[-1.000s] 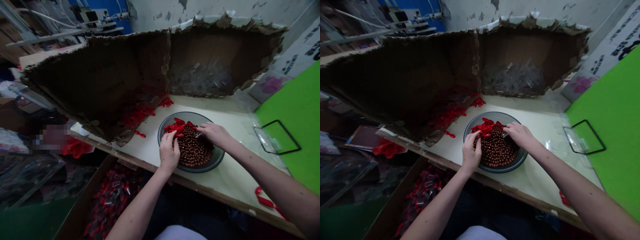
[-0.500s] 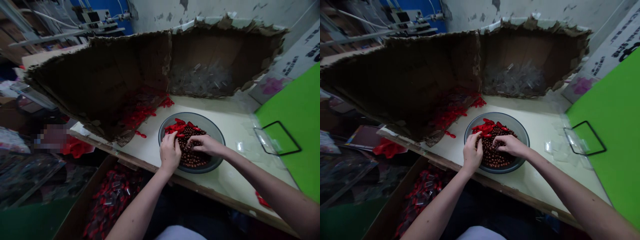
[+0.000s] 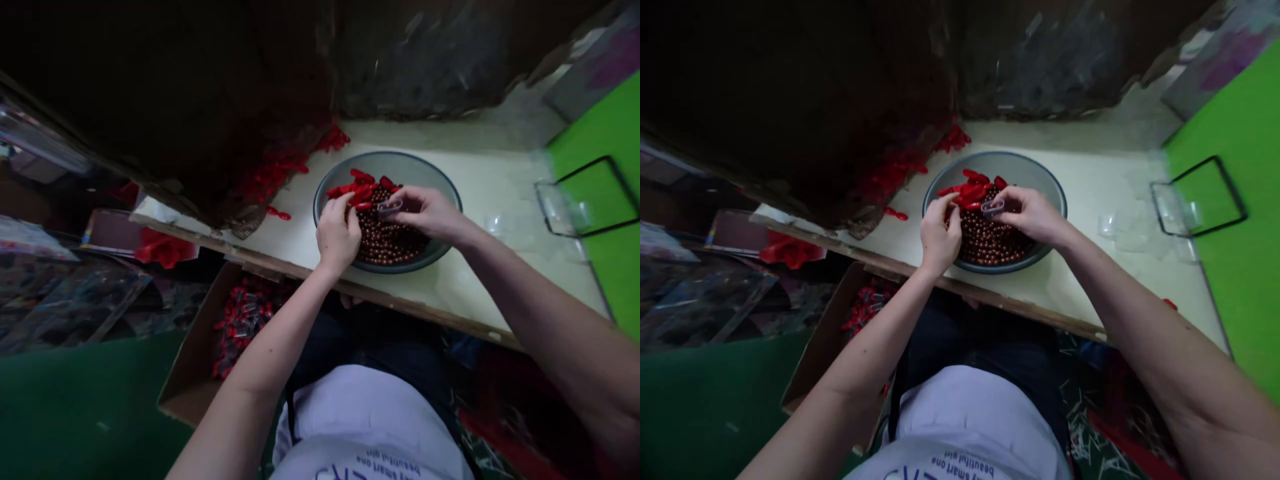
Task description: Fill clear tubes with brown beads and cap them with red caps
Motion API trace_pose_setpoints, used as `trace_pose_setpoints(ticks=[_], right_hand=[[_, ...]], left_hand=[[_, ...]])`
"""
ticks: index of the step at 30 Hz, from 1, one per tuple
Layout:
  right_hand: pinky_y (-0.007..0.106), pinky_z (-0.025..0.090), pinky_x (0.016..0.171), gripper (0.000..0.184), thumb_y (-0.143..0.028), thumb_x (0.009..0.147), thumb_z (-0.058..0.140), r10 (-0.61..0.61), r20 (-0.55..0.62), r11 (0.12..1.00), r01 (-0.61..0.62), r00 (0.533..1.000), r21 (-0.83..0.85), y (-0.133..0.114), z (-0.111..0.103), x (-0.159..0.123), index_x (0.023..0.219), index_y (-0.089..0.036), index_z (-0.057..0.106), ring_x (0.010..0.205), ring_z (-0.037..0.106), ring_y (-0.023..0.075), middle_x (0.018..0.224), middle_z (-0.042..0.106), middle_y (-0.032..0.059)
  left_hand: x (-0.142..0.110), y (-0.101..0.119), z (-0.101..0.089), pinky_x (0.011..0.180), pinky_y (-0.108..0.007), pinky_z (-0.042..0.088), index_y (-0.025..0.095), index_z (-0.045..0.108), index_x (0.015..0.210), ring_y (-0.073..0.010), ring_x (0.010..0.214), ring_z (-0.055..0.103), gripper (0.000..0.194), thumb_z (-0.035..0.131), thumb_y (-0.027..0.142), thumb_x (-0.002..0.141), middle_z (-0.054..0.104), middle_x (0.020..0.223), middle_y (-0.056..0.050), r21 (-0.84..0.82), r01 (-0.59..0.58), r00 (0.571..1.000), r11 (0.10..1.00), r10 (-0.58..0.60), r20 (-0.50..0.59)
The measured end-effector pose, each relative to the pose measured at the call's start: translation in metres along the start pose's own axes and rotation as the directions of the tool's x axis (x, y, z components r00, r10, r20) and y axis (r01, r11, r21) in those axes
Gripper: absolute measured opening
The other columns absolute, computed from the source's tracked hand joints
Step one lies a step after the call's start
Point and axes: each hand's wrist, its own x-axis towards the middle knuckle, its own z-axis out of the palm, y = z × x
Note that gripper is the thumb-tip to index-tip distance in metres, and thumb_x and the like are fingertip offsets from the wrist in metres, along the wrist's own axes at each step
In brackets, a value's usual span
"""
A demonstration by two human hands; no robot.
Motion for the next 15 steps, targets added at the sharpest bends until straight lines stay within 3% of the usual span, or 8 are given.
trace_pose_setpoints(ticks=[4,8,15], right_hand=[[0.036,0.049,0.082,0.025,-0.032,0.073,0.077,-0.047,-0.139,0.999,0.044,0.989,-0.024,0.002,0.0,-0.001,0.09,-0.021,0.063,0.082,0.059,0.0163,0.092,0.069,0.0013],[0.031,0.046,0.076,0.028,-0.029,0.074,0.077,-0.096,-0.272,0.993,0.072,0.957,-0.098,0.001,0.0,-0.002,0.091,-0.016,0.061,0.079,0.057,0.0128,0.091,0.068,0.0011],[0.032,0.043,0.084,0.031,-0.036,0.078,0.075,-0.155,-0.368,0.981,0.097,0.917,-0.17,0.009,-0.001,-0.004,0.097,-0.022,0.056,0.085,0.052,0.013,0.098,0.067,-0.0021]], left_hand=[[-0.001,-0.006,0.005,0.095,-0.032,0.044,0.018,0.058,0.112,-0.018,0.104,0.059,0.026,0.043,0.015,0.091,0.064,0.108,-0.008,0.017,-0.017,1.0,1.0,0.017,0.014],[0.0,-0.012,0.008,0.099,-0.035,0.042,0.019,0.057,0.113,-0.019,0.109,0.057,0.025,0.041,0.018,0.094,0.063,0.112,-0.008,-0.004,-0.043,0.999,0.999,0.043,0.021],[0.001,-0.019,0.012,0.101,-0.037,0.041,0.018,0.059,0.108,-0.0203,0.113,0.056,0.022,0.042,0.016,0.094,0.064,0.11,-0.008,-0.024,-0.041,0.999,0.999,0.041,0.002]])
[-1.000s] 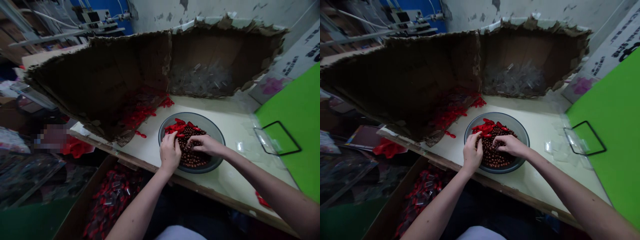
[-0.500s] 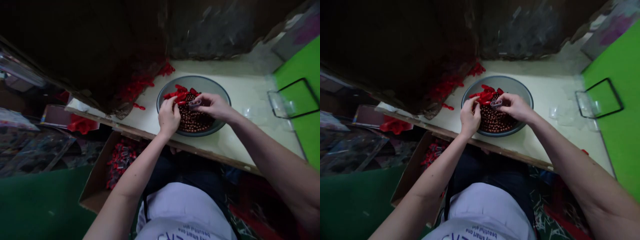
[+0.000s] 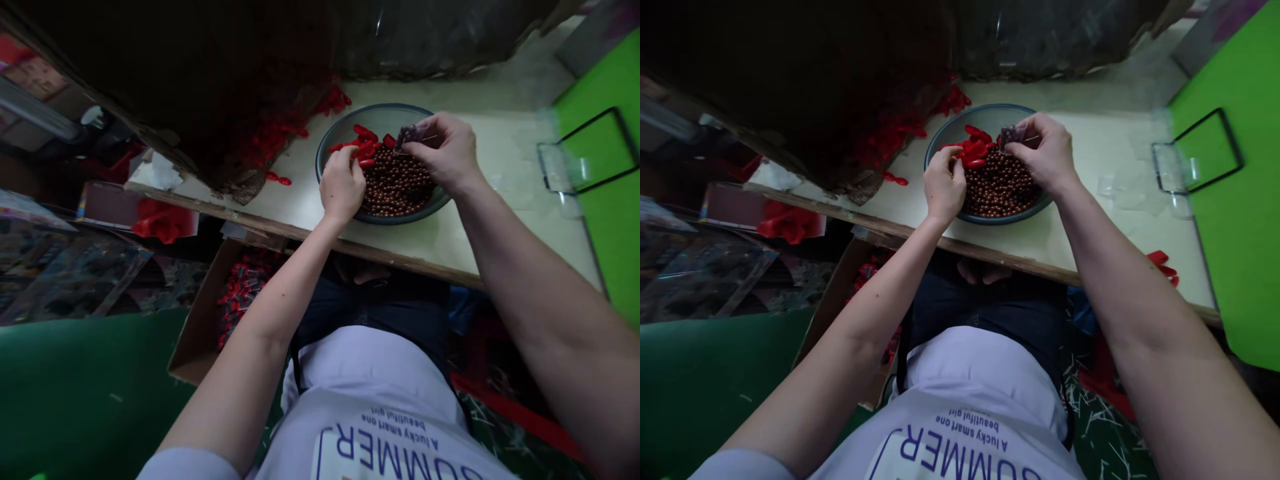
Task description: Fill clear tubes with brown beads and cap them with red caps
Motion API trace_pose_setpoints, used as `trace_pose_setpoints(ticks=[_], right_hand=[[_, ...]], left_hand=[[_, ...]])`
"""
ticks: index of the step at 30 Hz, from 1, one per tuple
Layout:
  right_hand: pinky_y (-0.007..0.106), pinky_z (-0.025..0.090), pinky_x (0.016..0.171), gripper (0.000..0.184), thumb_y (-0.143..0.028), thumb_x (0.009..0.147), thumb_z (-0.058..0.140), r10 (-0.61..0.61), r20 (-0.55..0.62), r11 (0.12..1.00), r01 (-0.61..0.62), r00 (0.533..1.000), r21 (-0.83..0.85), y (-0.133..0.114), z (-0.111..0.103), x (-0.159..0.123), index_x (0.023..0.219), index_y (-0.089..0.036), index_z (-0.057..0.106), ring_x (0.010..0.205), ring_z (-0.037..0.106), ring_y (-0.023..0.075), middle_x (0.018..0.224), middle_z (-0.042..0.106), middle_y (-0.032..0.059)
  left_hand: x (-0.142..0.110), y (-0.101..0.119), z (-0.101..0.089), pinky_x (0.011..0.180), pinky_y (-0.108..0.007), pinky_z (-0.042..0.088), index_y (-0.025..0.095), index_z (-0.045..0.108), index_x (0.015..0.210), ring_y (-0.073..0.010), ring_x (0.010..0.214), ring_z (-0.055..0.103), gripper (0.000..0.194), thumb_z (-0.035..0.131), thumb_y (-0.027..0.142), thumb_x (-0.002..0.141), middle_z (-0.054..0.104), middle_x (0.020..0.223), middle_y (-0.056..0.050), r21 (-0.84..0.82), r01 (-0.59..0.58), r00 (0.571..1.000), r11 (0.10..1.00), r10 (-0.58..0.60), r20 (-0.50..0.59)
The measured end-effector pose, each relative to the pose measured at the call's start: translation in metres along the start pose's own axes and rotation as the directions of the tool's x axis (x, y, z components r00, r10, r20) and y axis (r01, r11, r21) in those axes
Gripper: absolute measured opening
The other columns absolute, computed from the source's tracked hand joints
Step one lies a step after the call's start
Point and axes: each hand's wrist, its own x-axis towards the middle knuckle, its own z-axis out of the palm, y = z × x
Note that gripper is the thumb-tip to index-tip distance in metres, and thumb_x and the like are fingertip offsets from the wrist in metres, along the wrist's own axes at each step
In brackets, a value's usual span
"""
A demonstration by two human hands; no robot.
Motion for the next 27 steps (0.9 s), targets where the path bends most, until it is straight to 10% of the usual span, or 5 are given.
trace_pose_setpoints(ticks=[8,27], right_hand=[[0.028,0.043,0.084,0.032,-0.04,0.081,0.07,-0.002,-0.164,0.986,-0.025,0.986,-0.167,0.004,0.0,0.0,0.098,-0.018,0.055,0.082,0.052,0.0097,0.101,0.068,0.0014],[0.033,0.048,0.075,0.019,-0.029,0.077,0.068,-0.001,-0.027,0.932,-0.009,1.0,-0.362,-0.015,0.016,-0.002,0.093,-0.02,0.064,0.077,0.063,0.0187,0.091,0.071,0.004]], left_hand=[[-0.003,0.012,-0.006,0.099,-0.036,0.041,0.017,0.06,0.101,-0.021,0.11,0.057,0.021,0.045,0.009,0.089,0.065,0.107,-0.009,0.018,0.047,0.998,0.999,-0.048,0.031],[-0.004,0.023,-0.011,0.086,-0.03,0.044,0.018,0.063,0.101,-0.0197,0.098,0.06,0.024,0.042,0.015,0.091,0.066,0.103,-0.008,0.206,0.049,0.995,0.977,-0.067,0.079]])
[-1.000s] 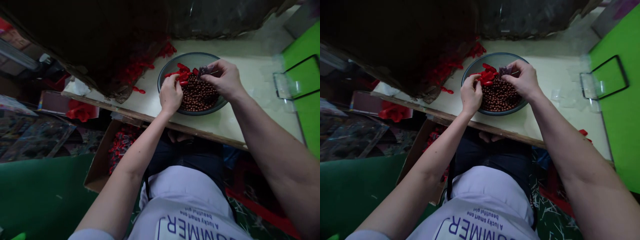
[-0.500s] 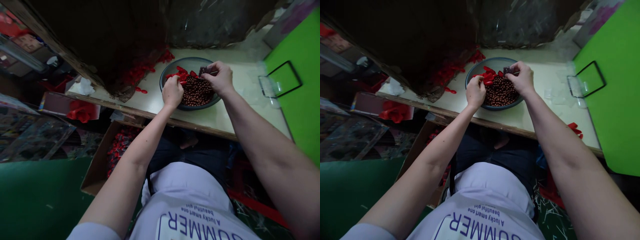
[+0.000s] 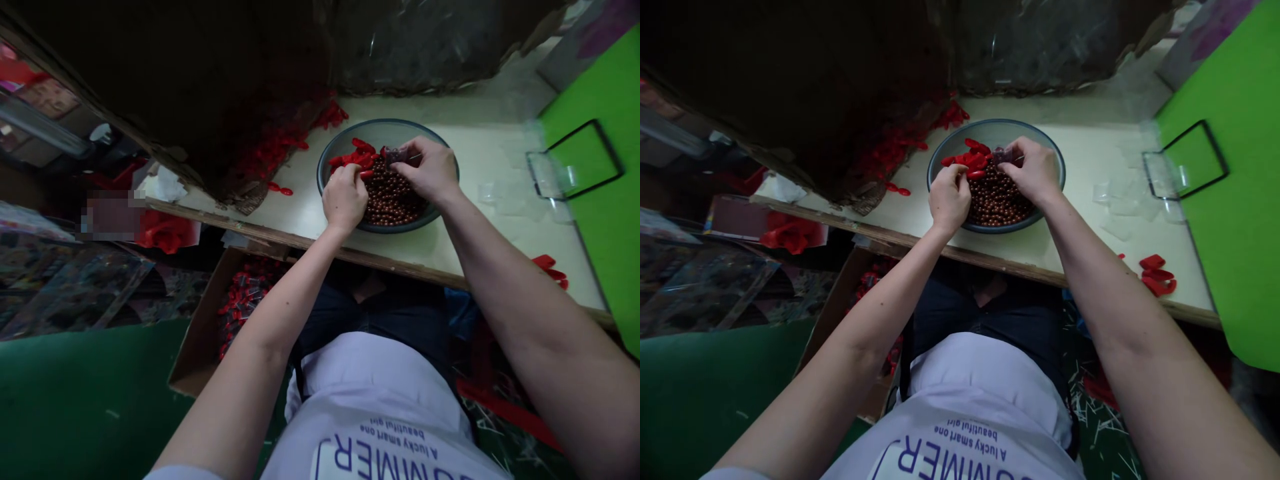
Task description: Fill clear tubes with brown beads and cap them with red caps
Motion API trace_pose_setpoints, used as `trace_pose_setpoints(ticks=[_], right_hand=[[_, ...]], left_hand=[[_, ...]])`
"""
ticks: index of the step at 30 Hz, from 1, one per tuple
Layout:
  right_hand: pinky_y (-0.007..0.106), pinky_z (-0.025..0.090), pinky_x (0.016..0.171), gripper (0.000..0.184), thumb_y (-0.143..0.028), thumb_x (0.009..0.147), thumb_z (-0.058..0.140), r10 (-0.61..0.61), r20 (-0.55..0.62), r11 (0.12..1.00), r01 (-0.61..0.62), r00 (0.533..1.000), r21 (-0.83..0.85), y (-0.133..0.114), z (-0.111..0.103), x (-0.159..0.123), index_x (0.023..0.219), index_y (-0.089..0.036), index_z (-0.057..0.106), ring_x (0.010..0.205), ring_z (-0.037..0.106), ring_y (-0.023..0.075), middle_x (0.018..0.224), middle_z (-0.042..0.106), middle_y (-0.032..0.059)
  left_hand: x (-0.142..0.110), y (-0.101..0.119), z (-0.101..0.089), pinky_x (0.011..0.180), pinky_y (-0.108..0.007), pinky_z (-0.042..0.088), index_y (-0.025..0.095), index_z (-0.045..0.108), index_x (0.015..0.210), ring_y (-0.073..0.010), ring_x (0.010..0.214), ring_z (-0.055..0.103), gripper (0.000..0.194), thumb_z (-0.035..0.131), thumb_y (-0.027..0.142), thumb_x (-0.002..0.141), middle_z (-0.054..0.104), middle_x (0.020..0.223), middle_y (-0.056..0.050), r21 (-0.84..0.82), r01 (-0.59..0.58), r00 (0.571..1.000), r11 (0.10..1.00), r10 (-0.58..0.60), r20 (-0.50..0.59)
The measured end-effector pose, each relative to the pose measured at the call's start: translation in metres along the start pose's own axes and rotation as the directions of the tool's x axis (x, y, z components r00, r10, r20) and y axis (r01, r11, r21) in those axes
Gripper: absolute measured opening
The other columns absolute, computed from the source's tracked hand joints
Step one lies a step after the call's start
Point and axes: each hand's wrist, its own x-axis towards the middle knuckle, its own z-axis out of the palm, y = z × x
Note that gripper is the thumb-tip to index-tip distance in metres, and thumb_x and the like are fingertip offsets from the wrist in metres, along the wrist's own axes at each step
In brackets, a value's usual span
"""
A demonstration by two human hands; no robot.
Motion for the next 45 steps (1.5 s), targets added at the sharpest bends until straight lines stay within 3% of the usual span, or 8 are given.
trace_pose_setpoints(ticks=[5,38,45], right_hand=[[0.036,0.048,0.079,0.023,-0.029,0.078,0.068,-0.031,0.053,1.0,0.031,0.998,-0.002,0.0,0.008,0.002,0.097,-0.018,0.065,0.082,0.063,0.0214,0.094,0.071,0.0059],[0.035,0.049,0.075,0.025,-0.029,0.074,0.067,-0.056,0.032,0.997,0.054,0.998,0.05,0.001,0.01,0.003,0.096,-0.018,0.069,0.078,0.065,0.0203,0.089,0.072,0.0041],[0.036,0.051,0.08,0.026,-0.03,0.072,0.071,-0.011,0.05,0.925,-0.009,0.999,0.379,-0.009,0.002,0.005,0.095,-0.02,0.067,0.08,0.068,0.0195,0.087,0.073,0.002]], left_hand=[[0.001,0.001,-0.001,0.083,-0.029,0.045,0.018,0.063,0.099,-0.0194,0.096,0.061,0.022,0.043,0.016,0.091,0.066,0.101,-0.008,-0.008,0.011,1.0,1.0,-0.011,-0.009],[0.001,0.0,0.0,0.086,-0.03,0.044,0.019,0.063,0.1,-0.0194,0.096,0.06,0.023,0.041,0.019,0.092,0.066,0.099,-0.008,-0.038,-0.01,1.0,0.999,0.01,-0.018],[0.005,0.001,-0.006,0.086,-0.032,0.046,0.019,0.064,0.102,-0.02,0.093,0.061,0.022,0.048,0.017,0.088,0.068,0.101,-0.008,-0.146,0.013,1.0,0.989,-0.015,-0.017]])
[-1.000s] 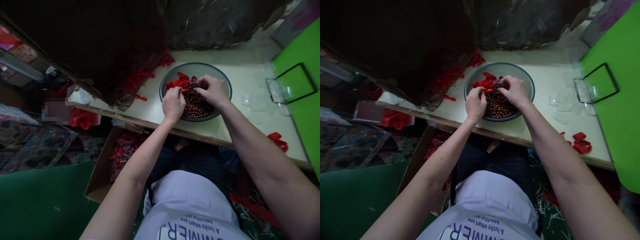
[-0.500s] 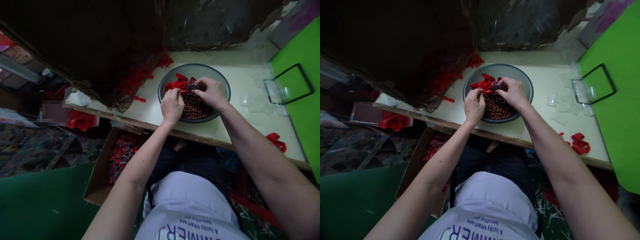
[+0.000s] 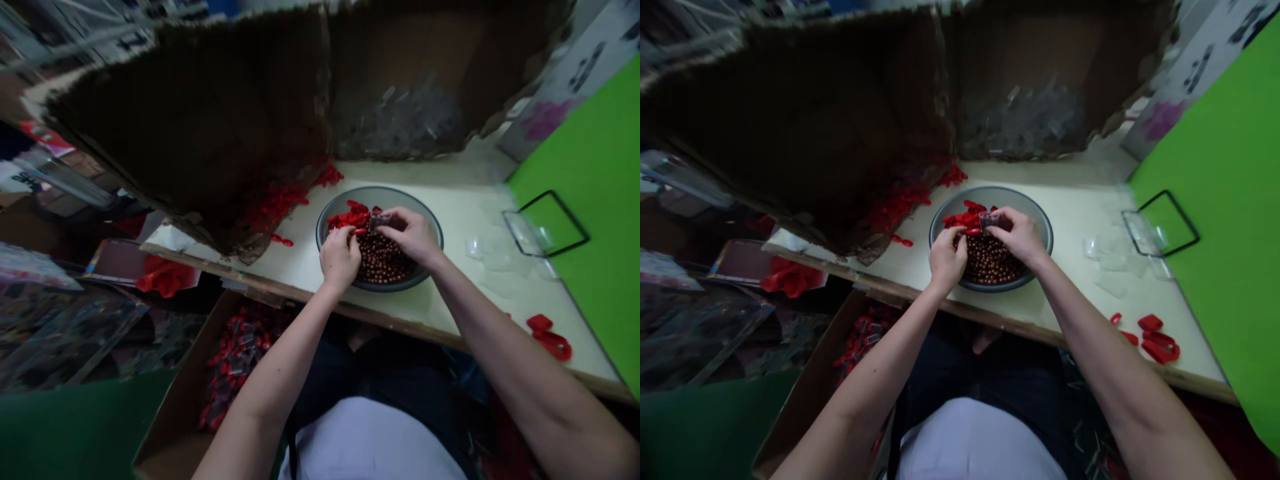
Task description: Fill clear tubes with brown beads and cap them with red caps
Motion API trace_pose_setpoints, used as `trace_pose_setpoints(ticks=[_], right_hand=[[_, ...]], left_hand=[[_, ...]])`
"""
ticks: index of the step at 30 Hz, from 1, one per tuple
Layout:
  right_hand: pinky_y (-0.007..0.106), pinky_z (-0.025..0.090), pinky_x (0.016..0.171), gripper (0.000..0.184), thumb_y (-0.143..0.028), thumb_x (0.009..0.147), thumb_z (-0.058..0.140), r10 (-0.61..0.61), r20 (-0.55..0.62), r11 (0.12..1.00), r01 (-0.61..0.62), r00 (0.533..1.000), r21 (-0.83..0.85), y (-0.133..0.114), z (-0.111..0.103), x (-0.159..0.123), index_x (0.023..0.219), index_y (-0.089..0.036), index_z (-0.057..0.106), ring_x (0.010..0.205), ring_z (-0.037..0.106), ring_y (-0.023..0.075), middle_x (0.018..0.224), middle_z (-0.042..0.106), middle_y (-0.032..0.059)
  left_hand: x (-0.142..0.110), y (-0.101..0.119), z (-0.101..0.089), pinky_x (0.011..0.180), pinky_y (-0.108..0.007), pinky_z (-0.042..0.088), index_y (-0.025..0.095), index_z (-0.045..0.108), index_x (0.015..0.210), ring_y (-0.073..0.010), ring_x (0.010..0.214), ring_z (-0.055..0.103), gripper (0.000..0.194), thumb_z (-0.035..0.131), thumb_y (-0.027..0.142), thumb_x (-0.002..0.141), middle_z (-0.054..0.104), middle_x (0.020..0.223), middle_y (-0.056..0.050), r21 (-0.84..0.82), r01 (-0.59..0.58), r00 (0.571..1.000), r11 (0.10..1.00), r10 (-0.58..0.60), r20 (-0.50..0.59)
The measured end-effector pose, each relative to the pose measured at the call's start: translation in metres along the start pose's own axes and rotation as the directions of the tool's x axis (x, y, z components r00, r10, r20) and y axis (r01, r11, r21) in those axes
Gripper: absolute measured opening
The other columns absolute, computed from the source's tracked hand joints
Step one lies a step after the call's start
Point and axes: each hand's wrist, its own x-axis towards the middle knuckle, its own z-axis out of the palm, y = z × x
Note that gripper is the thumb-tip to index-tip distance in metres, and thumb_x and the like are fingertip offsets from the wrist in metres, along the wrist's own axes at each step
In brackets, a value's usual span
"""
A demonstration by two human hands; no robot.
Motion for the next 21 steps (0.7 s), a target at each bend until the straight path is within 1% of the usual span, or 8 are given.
trace_pose_setpoints(ticks=[4,7,10,12,14,17,19,21], right_hand=[[0.037,0.052,0.087,0.028,-0.035,0.071,0.074,0.083,0.023,0.965,-0.086,0.996,0.248,-0.012,-0.003,-0.003,0.095,-0.023,0.065,0.086,0.069,0.0204,0.092,0.073,0.0018],[0.038,0.052,0.089,0.028,-0.035,0.073,0.074,0.084,0.063,0.955,-0.099,0.994,0.279,-0.018,-0.004,-0.007,0.096,-0.023,0.066,0.089,0.069,0.0205,0.095,0.073,0.0027],[0.039,0.052,0.091,0.029,-0.033,0.075,0.072,0.061,0.113,0.954,-0.091,0.992,0.285,-0.019,-0.003,-0.008,0.101,-0.023,0.063,0.092,0.069,0.0205,0.099,0.073,0.0037],[0.039,0.053,0.09,0.031,-0.032,0.075,0.073,0.076,0.125,0.95,-0.11,0.989,0.291,-0.018,-0.003,-0.007,0.102,-0.024,0.06,0.092,0.069,0.0205,0.1,0.072,0.0034],[0.039,0.054,0.089,0.032,-0.032,0.075,0.073,0.109,0.143,0.945,-0.147,0.984,0.291,-0.016,-0.004,-0.004,0.102,-0.025,0.058,0.093,0.069,0.0205,0.099,0.073,0.0032],[0.039,0.054,0.09,0.031,-0.034,0.076,0.071,0.145,0.184,0.932,-0.197,0.972,0.305,-0.012,-0.01,0.002,0.103,-0.024,0.058,0.096,0.069,0.0211,0.101,0.072,0.0048],[0.04,0.053,0.092,0.029,-0.037,0.077,0.07,0.16,0.157,0.937,-0.2,0.975,0.287,-0.007,-0.018,0.007,0.101,-0.023,0.06,0.096,0.069,0.0216,0.101,0.072,0.0059],[0.041,0.053,0.09,0.027,-0.039,0.078,0.068,0.168,0.09,0.959,-0.184,0.982,0.215,0.0,-0.028,0.012,0.1,-0.023,0.062,0.093,0.069,0.0221,0.1,0.072,0.0064]], left_hand=[[0.008,-0.001,-0.004,0.085,-0.032,0.047,0.019,0.065,0.106,-0.0186,0.089,0.062,0.024,0.052,0.019,0.086,0.067,0.099,-0.008,-0.193,0.056,0.998,0.98,-0.052,0.027],[0.015,0.002,-0.005,0.089,-0.031,0.047,0.02,0.064,0.114,-0.0181,0.095,0.062,0.031,0.057,0.021,0.083,0.066,0.107,-0.009,-0.41,0.078,0.991,0.909,-0.027,0.13],[0.022,0.007,-0.003,0.094,-0.03,0.046,0.021,0.065,0.115,-0.0201,0.106,0.061,0.034,0.062,0.024,0.081,0.065,0.118,-0.009,-0.615,0.166,0.961,0.771,0.014,0.277],[0.027,0.008,0.001,0.09,-0.029,0.048,0.021,0.069,0.107,-0.0206,0.104,0.062,0.028,0.062,0.028,0.081,0.068,0.112,-0.007,-0.693,0.277,0.931,0.666,-0.007,0.365],[0.031,0.007,0.006,0.081,-0.028,0.051,0.02,0.071,0.1,-0.0197,0.093,0.065,0.026,0.065,0.032,0.079,0.071,0.102,-0.007,-0.729,0.405,0.895,0.553,-0.073,0.441],[0.036,0.003,0.011,0.07,-0.027,0.052,0.016,0.069,0.098,-0.0179,0.08,0.067,0.033,0.072,0.035,0.071,0.072,0.095,-0.007,-0.745,0.548,0.834,0.381,-0.181,0.521],[0.038,0.0,0.012,0.068,-0.027,0.052,0.015,0.068,0.097,-0.0178,0.077,0.068,0.036,0.076,0.035,0.068,0.071,0.092,-0.008,-0.753,0.59,0.807,0.29,-0.223,0.547],[0.04,-0.001,0.011,0.068,-0.027,0.052,0.014,0.067,0.095,-0.0178,0.075,0.069,0.036,0.077,0.031,0.065,0.071,0.091,-0.008,-0.762,0.605,0.794,0.23,-0.244,0.557]])
